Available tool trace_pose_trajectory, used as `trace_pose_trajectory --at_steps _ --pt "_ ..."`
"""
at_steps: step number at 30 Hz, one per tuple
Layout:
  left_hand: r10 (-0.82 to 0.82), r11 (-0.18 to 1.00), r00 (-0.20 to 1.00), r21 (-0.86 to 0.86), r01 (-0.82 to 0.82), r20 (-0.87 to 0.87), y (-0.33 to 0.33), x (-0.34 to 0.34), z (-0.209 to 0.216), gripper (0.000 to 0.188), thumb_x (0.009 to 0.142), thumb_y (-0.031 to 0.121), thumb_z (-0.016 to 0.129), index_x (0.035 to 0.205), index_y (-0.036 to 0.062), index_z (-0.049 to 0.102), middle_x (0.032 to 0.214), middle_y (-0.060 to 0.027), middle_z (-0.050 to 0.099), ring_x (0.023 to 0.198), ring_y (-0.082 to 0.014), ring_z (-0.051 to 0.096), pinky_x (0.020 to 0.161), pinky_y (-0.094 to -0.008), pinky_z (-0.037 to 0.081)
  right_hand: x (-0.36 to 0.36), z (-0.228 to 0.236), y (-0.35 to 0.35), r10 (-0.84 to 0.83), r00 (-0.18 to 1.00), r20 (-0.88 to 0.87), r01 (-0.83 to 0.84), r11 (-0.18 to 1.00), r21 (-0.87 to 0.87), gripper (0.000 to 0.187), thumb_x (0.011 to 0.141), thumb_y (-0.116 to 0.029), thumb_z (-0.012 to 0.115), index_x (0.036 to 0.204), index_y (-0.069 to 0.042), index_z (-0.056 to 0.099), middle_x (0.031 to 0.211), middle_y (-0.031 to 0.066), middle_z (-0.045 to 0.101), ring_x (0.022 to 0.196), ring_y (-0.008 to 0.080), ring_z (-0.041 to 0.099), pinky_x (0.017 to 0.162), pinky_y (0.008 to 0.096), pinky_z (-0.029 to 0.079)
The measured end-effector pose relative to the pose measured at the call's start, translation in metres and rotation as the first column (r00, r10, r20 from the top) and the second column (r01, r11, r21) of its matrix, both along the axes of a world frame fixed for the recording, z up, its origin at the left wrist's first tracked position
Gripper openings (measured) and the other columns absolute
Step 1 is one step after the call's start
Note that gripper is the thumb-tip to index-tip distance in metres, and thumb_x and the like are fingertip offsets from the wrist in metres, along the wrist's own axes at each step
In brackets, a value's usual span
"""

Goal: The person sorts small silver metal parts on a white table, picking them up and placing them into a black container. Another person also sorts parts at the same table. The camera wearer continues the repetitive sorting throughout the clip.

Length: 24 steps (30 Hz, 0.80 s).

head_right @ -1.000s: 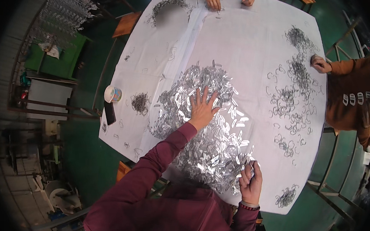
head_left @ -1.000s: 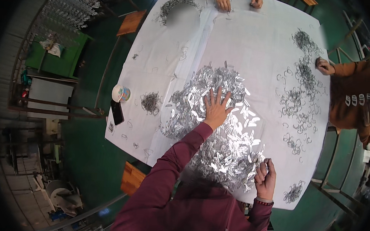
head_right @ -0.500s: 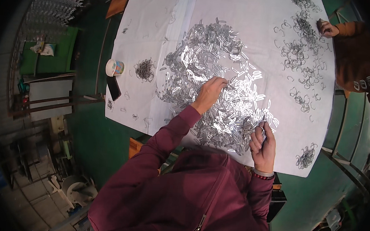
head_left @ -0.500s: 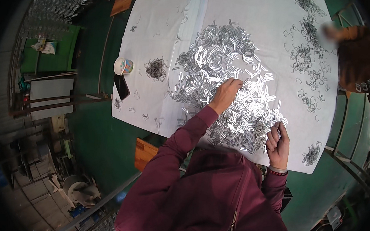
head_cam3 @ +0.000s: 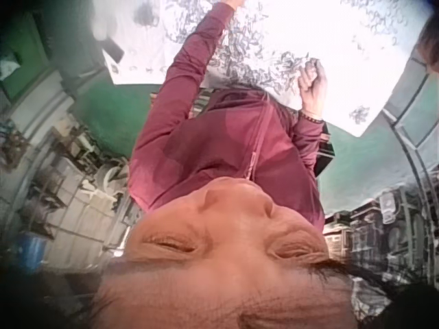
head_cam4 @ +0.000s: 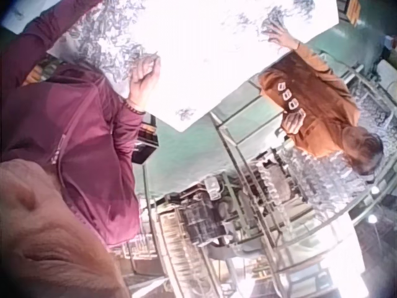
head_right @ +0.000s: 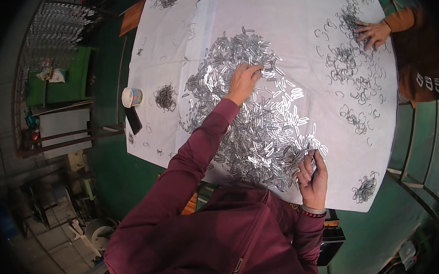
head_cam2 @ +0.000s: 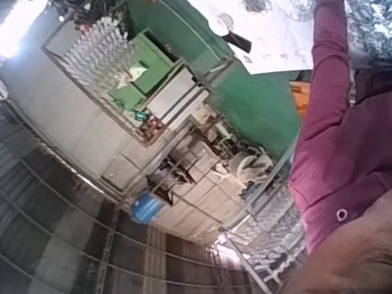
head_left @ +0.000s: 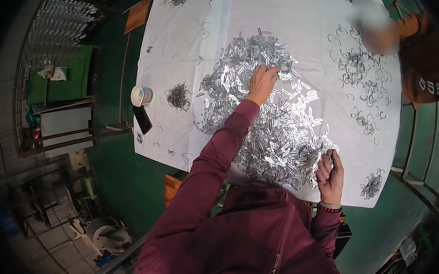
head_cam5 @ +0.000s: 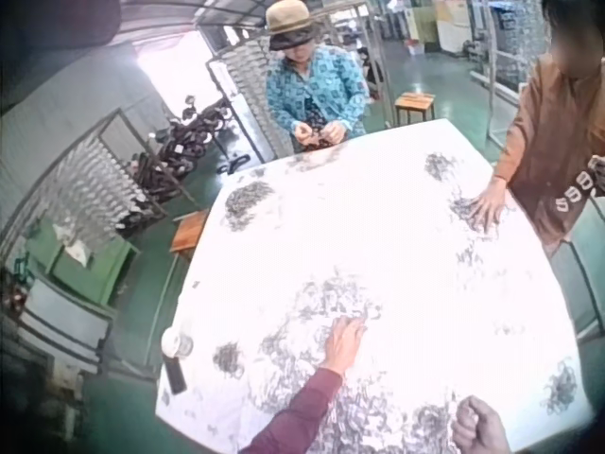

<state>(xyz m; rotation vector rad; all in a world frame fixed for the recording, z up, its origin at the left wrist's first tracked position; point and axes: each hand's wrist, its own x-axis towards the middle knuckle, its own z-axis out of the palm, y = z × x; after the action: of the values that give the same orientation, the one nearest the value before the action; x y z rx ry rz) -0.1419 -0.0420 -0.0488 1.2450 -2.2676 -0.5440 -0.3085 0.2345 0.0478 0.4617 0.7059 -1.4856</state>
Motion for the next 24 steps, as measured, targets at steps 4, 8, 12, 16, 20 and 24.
trace_pose_trajectory --at_steps 4,8,12,16,20,24 --pt "-0.031 0.999 0.999 0.041 0.029 0.031 0.003 -0.01 -0.016 0.013 0.08 0.013 0.064 0.092 0.0086 0.067 0.086 -0.0099 0.053 0.09 -0.0286 0.052 0.074 -0.0401 0.046 -0.01 0.0 -0.001 0.002 1.0 -0.021 -0.001 1.0 0.003 0.017 0.098 -0.021 0.045 0.093 -0.007 0.052 0.059 -0.0022 0.033 0.043 0.0053 0.025 0.034 0.0188 0.019" --pt "-0.082 0.995 0.997 0.051 0.082 -0.015 0.028 0.001 -0.015 0.006 0.079 0.011 0.066 0.083 0.0068 0.065 0.083 -0.0081 0.055 0.085 -0.0274 0.053 0.073 -0.0392 0.046 -0.016 -0.009 0.001 -0.009 1.0 -0.011 0.008 1.0 -0.008 0.017 0.098 -0.022 0.045 0.094 -0.007 0.052 0.059 -0.0023 0.032 0.043 0.0051 0.025 0.034 0.0184 0.019" --pt "-0.139 0.986 0.987 0.078 0.146 -0.08 0.043 0.018 -0.008 0.008 0.079 0.011 0.065 0.084 0.0055 0.066 0.081 -0.0081 0.059 0.082 -0.0279 0.055 0.073 -0.0389 0.046 -0.015 -0.01 -0.001 -0.003 1.0 0.013 0.004 1.0 -0.021 0.018 0.098 -0.022 0.044 0.094 -0.007 0.052 0.059 -0.0023 0.032 0.043 0.005 0.025 0.034 0.0184 0.02" --pt "-0.104 0.99 0.987 0.082 0.115 -0.122 0.035 0.014 -0.003 0.011 0.081 0.011 0.064 0.089 0.0046 0.069 0.082 -0.0108 0.063 0.081 -0.0297 0.057 0.072 -0.0391 0.046 -0.012 -0.01 -0.005 0.002 1.0 0.023 -0.001 0.999 -0.033 0.018 0.099 -0.022 0.043 0.094 -0.007 0.052 0.059 -0.0022 0.033 0.044 0.0051 0.025 0.034 0.0187 0.02" --pt "-0.063 0.997 0.994 0.037 0.066 -0.086 0.001 -0.011 0.0 0.014 0.082 0.014 0.063 0.09 0.0037 0.069 0.083 -0.0127 0.064 0.082 -0.0302 0.058 0.073 -0.0394 0.046 -0.013 -0.012 -0.007 -0.005 0.997 0.076 0.01 0.998 -0.063 0.017 0.099 -0.021 0.043 0.095 -0.007 0.051 0.061 -0.0021 0.034 0.044 0.0053 0.026 0.034 0.019 0.02" --pt "-0.095 0.993 0.995 0.074 0.093 0.027 -0.017 -0.028 -0.007 0.017 0.074 0.015 0.072 0.086 0.0033 0.069 0.083 -0.0125 0.063 0.084 -0.0298 0.058 0.074 -0.0401 0.047 -0.011 -0.005 -0.013 0.017 0.996 0.089 -0.009 0.996 -0.09 0.018 0.099 -0.022 0.043 0.094 -0.007 0.051 0.061 -0.0018 0.034 0.044 0.0054 0.026 0.034 0.0192 0.021"
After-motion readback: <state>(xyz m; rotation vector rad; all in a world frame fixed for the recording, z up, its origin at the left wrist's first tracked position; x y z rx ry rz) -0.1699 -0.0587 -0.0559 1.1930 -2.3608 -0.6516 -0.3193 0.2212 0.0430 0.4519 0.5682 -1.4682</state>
